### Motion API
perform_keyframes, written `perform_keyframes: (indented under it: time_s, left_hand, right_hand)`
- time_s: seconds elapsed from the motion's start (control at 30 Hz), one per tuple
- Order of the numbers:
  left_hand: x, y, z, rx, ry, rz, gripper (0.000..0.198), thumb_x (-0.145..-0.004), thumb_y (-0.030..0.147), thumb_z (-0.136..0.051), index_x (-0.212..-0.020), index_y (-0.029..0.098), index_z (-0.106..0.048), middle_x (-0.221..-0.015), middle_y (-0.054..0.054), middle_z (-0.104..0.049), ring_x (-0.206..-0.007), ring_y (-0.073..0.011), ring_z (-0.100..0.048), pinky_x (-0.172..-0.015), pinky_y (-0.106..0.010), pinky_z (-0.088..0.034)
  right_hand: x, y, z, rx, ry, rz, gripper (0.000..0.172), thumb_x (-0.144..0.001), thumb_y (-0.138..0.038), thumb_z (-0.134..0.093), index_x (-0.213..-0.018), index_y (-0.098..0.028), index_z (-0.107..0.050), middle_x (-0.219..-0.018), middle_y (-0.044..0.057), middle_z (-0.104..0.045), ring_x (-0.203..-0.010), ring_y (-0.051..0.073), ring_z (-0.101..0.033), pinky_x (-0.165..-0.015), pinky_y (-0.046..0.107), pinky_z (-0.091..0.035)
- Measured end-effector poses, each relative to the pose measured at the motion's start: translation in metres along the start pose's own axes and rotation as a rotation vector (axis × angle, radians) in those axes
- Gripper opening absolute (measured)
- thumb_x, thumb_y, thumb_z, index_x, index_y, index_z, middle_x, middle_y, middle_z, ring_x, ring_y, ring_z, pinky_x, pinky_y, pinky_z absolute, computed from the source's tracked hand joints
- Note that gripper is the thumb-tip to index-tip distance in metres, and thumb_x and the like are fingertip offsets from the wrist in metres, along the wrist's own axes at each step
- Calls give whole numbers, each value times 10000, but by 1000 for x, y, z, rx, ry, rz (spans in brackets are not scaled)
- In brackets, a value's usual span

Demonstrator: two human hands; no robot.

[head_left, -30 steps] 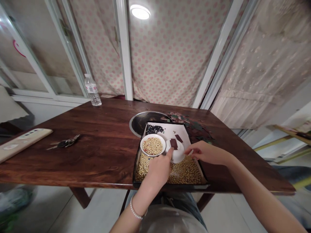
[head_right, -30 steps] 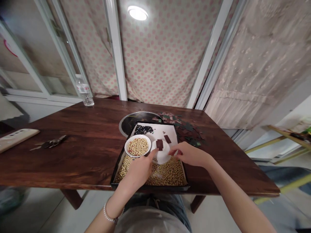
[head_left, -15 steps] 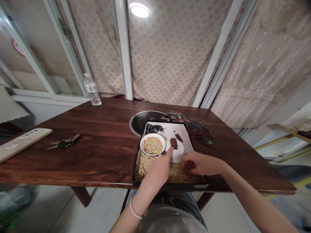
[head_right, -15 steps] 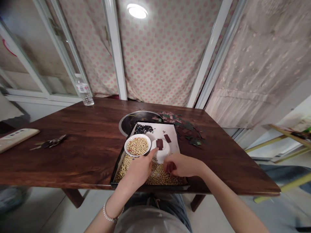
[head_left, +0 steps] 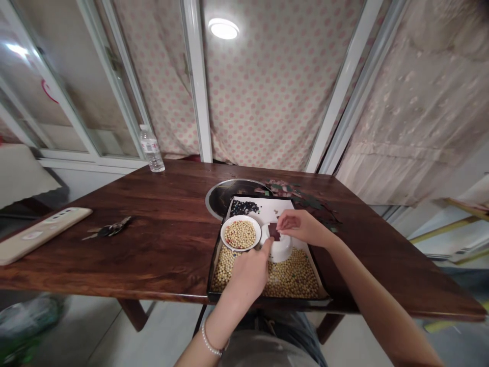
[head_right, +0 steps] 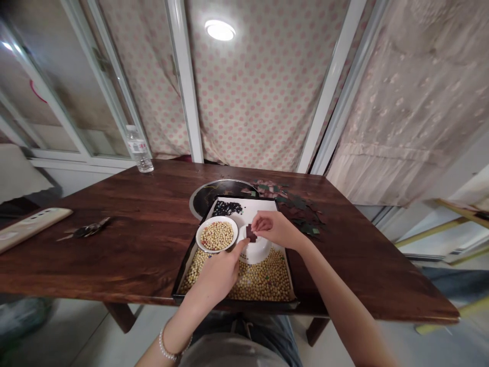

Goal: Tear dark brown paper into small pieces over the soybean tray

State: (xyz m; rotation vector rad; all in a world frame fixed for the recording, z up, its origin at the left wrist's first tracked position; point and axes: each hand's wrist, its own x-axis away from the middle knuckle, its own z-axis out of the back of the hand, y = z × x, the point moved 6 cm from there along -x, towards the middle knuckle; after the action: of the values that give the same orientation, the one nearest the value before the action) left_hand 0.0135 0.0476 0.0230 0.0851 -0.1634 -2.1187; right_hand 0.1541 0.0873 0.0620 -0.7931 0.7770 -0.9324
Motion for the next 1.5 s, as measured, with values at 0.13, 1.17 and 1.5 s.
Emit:
perform_keyframes:
  time_s: [0.13, 1.17, 1.5]
  left_hand:
    - [0, 0, 1, -8, 12, 4, 556, -846, 110, -345, -1385, 238, -286, -856, -129, -677, -788, -296, -666, -674, -406, -495]
    - [4, 4, 4, -37, 2, -25, 547, -868, 131, -334, -1401, 211, -241, -850, -124, -671, -791, -274, -664, -684, -376, -493]
    - [4, 5, 5, -66, 24, -26, 550, -861, 125, -340, -1399, 201, -257, -820, -120, -674, -770, -279, -666, -673, -390, -499]
  right_hand:
    - [-9, 14, -4, -10, 77, 10, 196, -700, -184, -634, -865, -177, -528, -782, 20, -642, -717, 132, -609, -718, 310, -501]
    - [3, 25, -12, 264, 126, 72, 312, -742, -181, -547, -1025, -212, -420, -776, -1, -654, -703, 146, -559, -632, 272, -414]
    - [3, 21, -11, 312, 225, 111, 219, -737, -146, -512, -926, -215, -425, -746, -12, -604, -676, 132, -521, -615, 253, -392]
